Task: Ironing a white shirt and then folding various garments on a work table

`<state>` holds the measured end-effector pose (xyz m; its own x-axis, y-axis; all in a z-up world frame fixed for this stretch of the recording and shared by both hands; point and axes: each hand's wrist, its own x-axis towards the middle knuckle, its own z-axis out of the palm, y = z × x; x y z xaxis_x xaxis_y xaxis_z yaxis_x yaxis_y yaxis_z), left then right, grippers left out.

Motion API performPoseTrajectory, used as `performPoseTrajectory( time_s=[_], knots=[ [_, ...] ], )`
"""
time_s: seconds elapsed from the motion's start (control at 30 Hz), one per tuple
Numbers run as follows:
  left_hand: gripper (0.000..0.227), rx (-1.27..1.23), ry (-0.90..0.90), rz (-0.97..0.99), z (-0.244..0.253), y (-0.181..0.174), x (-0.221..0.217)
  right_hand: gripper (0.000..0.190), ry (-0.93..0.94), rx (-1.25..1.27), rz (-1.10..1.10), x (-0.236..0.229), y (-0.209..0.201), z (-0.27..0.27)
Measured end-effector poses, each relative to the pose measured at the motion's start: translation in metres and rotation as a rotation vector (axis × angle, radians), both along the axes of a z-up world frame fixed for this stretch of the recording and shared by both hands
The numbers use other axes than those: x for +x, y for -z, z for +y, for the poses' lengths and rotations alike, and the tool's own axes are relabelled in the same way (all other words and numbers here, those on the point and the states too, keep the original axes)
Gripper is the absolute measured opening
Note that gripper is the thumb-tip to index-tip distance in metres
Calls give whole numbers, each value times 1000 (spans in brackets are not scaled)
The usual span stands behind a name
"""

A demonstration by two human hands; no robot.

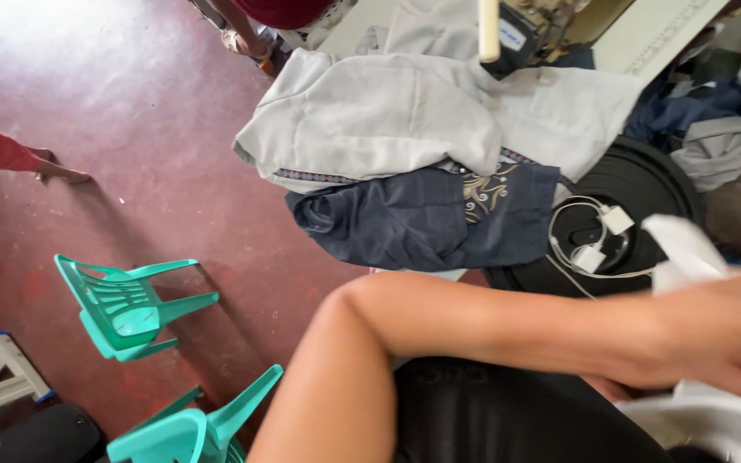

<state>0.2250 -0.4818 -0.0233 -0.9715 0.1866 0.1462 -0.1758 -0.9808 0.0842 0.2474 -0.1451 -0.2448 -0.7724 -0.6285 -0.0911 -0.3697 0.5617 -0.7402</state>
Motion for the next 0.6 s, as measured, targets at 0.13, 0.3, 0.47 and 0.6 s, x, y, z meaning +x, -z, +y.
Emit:
performPoseTrajectory(
  time_s=[0.13, 0.3, 0.47, 0.6],
  knots=[
    [21, -33, -26, -165, -232, -72, 164, 126, 44, -13, -40, -2, -113, -277],
    [21, -195, -366, -874, -413, 29, 306, 15, -213, -514, 666, 59, -148, -576],
    [68, -1035, -760, -1376, -459, 137, 352, 31, -540, -362, 606, 100, -27, -665],
    [34, -1670, -937, -1053, -440, 125, 323, 31, -572, -282, 566, 97, -8, -663]
  ],
)
